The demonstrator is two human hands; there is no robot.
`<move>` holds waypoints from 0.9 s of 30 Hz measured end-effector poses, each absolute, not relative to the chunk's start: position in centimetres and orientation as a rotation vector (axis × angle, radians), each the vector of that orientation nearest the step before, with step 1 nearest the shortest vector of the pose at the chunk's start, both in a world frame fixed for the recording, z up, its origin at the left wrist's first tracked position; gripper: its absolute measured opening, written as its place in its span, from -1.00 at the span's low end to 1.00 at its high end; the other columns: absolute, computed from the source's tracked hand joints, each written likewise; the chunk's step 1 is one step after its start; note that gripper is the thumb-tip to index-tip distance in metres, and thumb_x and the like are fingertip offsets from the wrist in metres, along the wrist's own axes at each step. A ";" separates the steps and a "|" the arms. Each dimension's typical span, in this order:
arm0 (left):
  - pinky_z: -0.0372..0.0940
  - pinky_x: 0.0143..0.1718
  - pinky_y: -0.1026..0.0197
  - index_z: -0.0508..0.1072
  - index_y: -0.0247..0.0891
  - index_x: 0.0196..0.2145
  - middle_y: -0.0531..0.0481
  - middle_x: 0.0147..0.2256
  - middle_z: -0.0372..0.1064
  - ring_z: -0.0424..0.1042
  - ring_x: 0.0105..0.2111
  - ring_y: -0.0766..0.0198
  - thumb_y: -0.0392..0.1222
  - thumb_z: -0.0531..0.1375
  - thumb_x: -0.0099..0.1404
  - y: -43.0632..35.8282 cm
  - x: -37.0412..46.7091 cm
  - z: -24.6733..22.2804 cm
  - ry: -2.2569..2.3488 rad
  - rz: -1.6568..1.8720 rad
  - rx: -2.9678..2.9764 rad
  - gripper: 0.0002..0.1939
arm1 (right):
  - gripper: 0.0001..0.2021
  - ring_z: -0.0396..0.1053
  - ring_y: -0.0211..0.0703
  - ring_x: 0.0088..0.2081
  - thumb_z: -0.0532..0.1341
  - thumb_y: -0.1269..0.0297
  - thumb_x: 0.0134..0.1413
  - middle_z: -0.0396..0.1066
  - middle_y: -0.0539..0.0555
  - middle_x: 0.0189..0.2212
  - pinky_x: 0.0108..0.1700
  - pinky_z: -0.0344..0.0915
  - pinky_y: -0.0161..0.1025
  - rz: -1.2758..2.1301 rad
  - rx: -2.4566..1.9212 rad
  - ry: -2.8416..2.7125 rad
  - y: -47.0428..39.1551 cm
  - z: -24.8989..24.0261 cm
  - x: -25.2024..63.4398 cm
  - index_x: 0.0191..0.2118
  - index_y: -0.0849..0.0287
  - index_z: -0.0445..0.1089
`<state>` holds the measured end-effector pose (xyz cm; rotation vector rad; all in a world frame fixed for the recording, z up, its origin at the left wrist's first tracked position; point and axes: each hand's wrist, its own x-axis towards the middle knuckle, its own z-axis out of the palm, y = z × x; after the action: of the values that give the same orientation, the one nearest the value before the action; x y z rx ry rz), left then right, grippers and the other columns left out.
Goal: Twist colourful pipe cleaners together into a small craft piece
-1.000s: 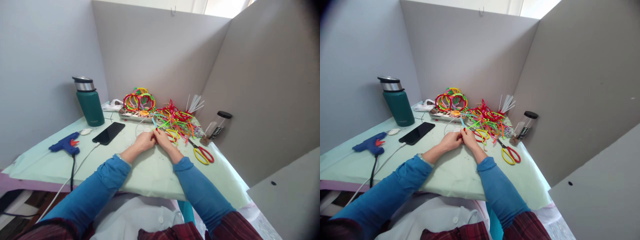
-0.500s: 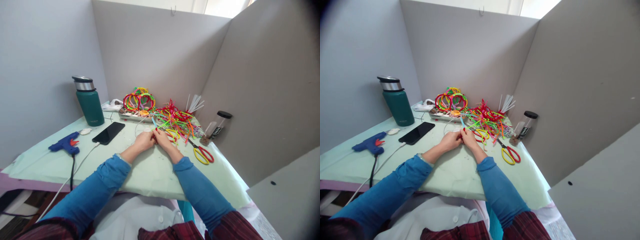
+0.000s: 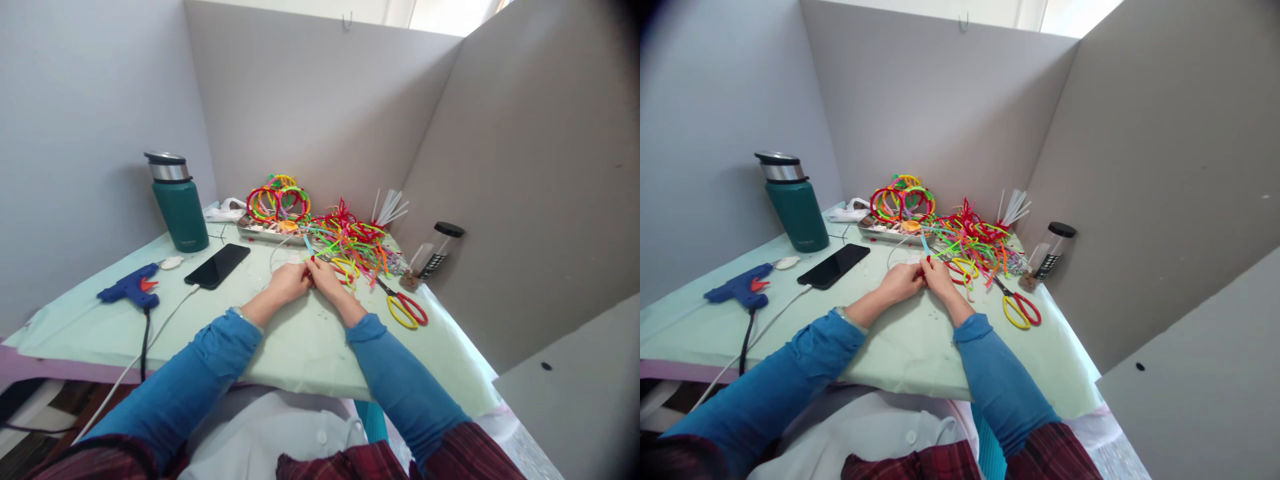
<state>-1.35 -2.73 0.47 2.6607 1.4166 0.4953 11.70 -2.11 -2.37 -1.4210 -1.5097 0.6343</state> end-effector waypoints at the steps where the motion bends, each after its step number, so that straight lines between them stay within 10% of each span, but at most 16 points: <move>1: 0.23 -0.28 0.24 0.44 -0.19 -0.21 -0.10 -0.27 0.46 0.41 -0.26 0.17 -0.16 -0.01 0.20 -2.7 -1.4 0.4 1.410 0.500 2.660 -0.72 | -0.69 0.20 -0.30 -0.58 0.00 0.09 0.07 0.22 -0.06 -0.67 -0.53 0.09 -0.37 0.639 -1.420 -1.508 -2.1 -2.4 11.7 -0.54 0.18 0.21; 27: 0.22 -0.29 0.25 0.44 -0.21 -0.22 -0.09 -0.28 0.46 0.41 -0.28 0.19 -0.18 -0.01 0.20 -2.7 -1.4 0.5 1.380 0.514 2.659 -0.72 | -0.71 0.19 -0.32 -0.64 0.00 0.10 0.09 0.20 -0.07 -0.70 -0.57 0.10 -0.36 0.711 -1.392 -1.474 -2.2 -2.3 11.6 -0.53 0.18 0.19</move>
<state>-1.37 -2.70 0.48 2.6591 1.3797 0.5143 11.62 -2.24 -2.30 -1.3919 -1.4744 0.7113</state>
